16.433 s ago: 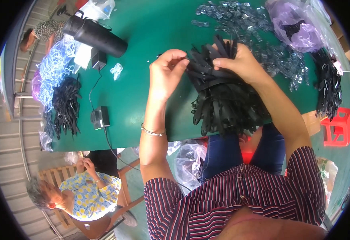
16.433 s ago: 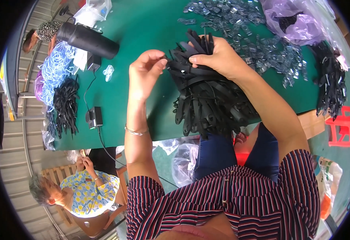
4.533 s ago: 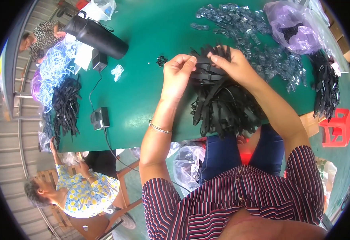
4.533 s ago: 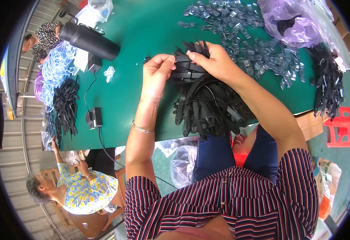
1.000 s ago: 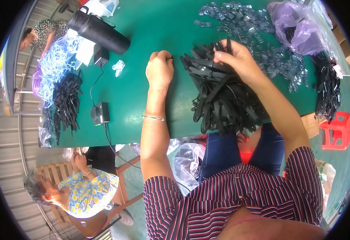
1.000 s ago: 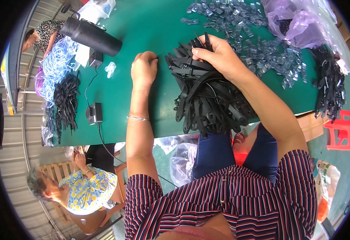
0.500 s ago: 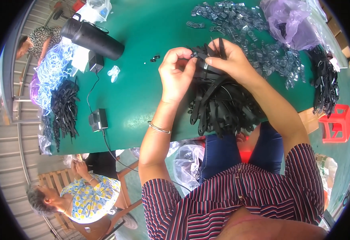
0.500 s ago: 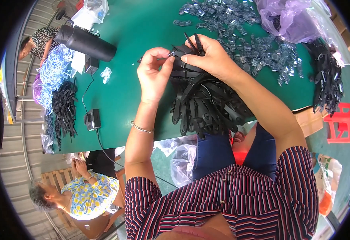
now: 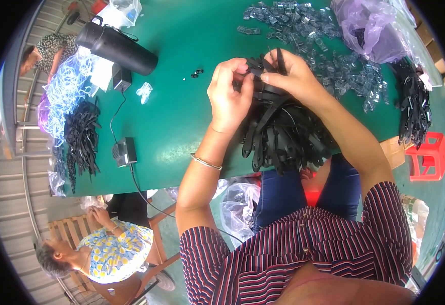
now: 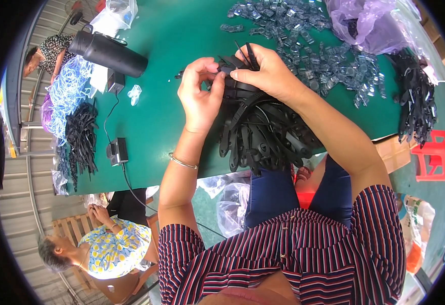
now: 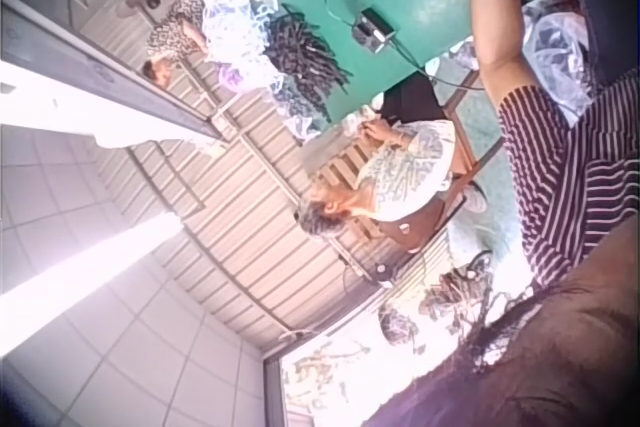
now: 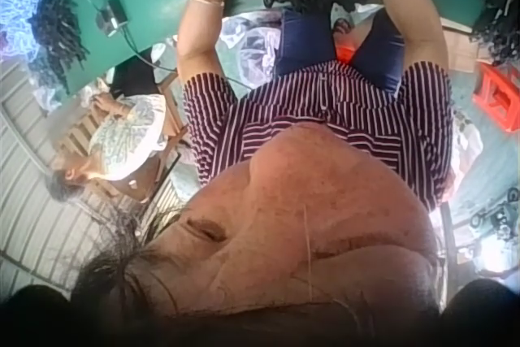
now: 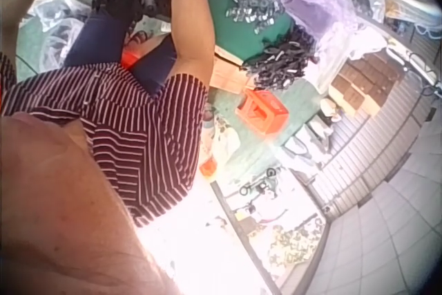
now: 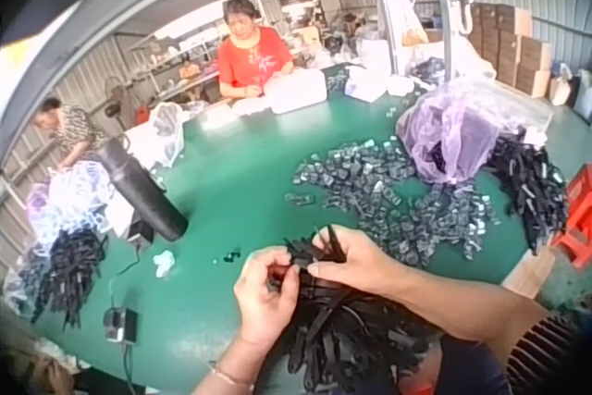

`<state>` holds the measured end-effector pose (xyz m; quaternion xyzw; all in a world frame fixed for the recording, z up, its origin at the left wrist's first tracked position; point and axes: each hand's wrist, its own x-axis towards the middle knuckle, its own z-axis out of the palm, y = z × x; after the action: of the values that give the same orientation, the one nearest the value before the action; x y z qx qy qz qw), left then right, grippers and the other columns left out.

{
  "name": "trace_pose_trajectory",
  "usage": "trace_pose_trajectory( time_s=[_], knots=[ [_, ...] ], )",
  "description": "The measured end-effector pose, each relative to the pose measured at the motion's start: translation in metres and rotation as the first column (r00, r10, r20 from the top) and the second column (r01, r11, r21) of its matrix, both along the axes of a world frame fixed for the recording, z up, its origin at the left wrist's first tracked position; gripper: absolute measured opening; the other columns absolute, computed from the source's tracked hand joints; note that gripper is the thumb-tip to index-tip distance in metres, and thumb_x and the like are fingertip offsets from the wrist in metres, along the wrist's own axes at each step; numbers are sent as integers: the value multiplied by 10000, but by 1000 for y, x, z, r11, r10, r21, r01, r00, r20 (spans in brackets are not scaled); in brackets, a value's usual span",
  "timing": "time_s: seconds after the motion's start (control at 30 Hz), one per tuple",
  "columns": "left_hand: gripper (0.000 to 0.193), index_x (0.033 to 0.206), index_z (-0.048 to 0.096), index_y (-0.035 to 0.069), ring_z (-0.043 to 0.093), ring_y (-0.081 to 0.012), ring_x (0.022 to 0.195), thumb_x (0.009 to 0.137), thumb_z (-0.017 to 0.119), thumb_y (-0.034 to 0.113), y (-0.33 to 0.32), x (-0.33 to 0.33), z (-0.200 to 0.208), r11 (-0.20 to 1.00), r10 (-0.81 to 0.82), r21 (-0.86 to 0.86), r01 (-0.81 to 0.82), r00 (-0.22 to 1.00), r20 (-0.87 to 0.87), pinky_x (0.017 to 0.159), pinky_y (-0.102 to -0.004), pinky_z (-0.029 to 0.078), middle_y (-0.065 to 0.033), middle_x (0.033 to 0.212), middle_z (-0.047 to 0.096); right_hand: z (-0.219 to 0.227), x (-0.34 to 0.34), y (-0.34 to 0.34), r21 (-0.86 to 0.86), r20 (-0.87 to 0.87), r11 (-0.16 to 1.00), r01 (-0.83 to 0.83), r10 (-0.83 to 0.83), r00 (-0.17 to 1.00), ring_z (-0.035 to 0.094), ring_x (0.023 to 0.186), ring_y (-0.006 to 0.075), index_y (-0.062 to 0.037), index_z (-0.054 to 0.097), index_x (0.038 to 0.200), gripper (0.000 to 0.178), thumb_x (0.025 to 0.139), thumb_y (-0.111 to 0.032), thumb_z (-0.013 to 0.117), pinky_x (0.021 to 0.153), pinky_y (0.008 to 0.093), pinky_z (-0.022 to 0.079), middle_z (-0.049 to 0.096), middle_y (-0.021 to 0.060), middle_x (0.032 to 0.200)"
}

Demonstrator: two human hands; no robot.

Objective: Assembling small black plastic components onto a bundle of straps at a factory workbench.

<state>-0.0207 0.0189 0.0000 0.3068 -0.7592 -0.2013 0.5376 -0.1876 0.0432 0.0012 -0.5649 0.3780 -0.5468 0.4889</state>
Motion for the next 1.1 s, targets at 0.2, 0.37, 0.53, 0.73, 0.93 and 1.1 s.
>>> trace_pose_trajectory(
  time_s=[0.2,0.37,0.53,0.73,0.93,1.1],
  knots=[
    [285,953,539,13,588,-116,661,702,636,-82,2,-1,3,999,38,-31,-37,999,22,602,-234,493,-61,881,578,1,1,1,19,-9,1000,12,-11,1000,479,764,53,-30,509,899,238,744,-101,676,687,213,414,514,-22,825],
    [289,960,535,15,583,-118,708,707,627,-89,4,-4,0,998,5,-67,-1,998,68,619,-233,488,-54,879,576,2,2,1,-25,12,1000,-14,14,1000,475,761,48,-31,513,893,220,757,-100,670,687,209,410,514,-30,815],
    [230,1011,522,26,540,-99,828,796,559,-48,0,0,2,869,-170,369,329,900,-402,725,-227,448,-32,910,561,1,1,1,-32,-12,999,29,-29,1000,478,757,48,-29,523,901,219,757,-96,674,687,212,413,522,-29,808],
    [118,820,609,32,449,-42,637,842,585,145,2,9,14,690,-228,646,327,945,-236,565,-179,345,22,696,558,0,4,2,-91,-127,996,0,-11,992,503,776,60,-10,546,936,263,734,-101,687,711,225,427,556,-6,828],
    [129,746,628,35,443,-41,600,824,601,134,2,13,13,636,-264,698,329,943,-204,543,-184,324,20,652,551,1,6,3,-161,-239,987,17,-55,970,540,715,76,20,588,876,240,697,-100,696,670,246,459,607,35,783],
    [103,740,624,37,451,-46,594,811,608,109,1,13,11,682,-188,658,320,946,-266,543,-187,332,8,679,572,2,6,5,-137,-362,985,103,-146,921,508,716,62,0,575,827,161,709,-64,664,666,217,437,565,5,747]
  ],
)
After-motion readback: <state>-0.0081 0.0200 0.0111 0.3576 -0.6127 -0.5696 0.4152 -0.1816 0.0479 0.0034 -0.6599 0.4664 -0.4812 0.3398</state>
